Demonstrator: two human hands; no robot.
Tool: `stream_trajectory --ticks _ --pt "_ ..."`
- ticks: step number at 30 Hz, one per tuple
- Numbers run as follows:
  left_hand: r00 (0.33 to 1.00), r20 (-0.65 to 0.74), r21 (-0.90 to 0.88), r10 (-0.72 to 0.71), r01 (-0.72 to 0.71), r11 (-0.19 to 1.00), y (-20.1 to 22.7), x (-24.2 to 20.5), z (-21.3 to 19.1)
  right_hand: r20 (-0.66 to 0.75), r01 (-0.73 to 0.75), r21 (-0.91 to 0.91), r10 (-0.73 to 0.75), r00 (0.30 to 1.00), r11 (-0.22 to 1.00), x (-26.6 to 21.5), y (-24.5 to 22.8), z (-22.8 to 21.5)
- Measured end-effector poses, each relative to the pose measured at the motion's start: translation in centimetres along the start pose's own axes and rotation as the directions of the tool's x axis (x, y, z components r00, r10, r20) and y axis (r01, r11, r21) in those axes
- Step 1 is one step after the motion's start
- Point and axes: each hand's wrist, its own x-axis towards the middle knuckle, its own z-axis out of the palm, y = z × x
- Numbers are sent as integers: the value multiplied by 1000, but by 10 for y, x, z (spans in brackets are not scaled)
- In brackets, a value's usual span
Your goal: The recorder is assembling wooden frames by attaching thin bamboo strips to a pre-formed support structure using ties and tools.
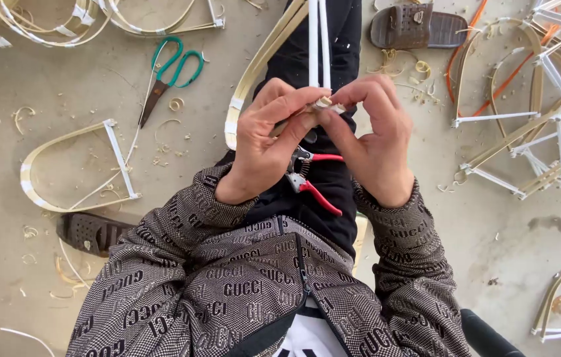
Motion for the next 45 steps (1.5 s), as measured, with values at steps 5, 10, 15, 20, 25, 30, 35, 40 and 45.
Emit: stream_trajectory --ticks 5,10,15,20,25,30,35,40,45 --pt "983 163 -221 -84 119 968 0 1 -4 104 293 -179 -278 955 939 7 9 -9" --pt "968 91 -320 -235 252 913 -2 1 1 172 343 -169 -315 933 924 8 10 -10" --pt "981 -142 -92 -133 121 988 -8 -3 -6 189 379 -207 -343 920 902 1 18 -3" --pt "942 -21 -336 -334 308 890 -2 1 -2 252 385 -251 -324 912 888 17 -2 -4" --pt "906 -19 -454 -423 369 811 -1 5 -5 202 413 -282 -367 908 866 14 6 1" --pt "951 -32 -393 -309 272 878 -5 -3 0 228 447 -290 -393 891 846 9 13 9" --pt "931 -157 -359 -330 257 897 -11 -11 9 9 351 -155 -354 935 923 -9 22 38" --pt "953 -136 -299 -270 220 928 -12 -5 2 42 408 -162 -407 912 898 3 31 29" --pt "981 -118 -252 -153 120 960 -16 -4 0 42 387 -173 -385 922 906 -4 31 26"
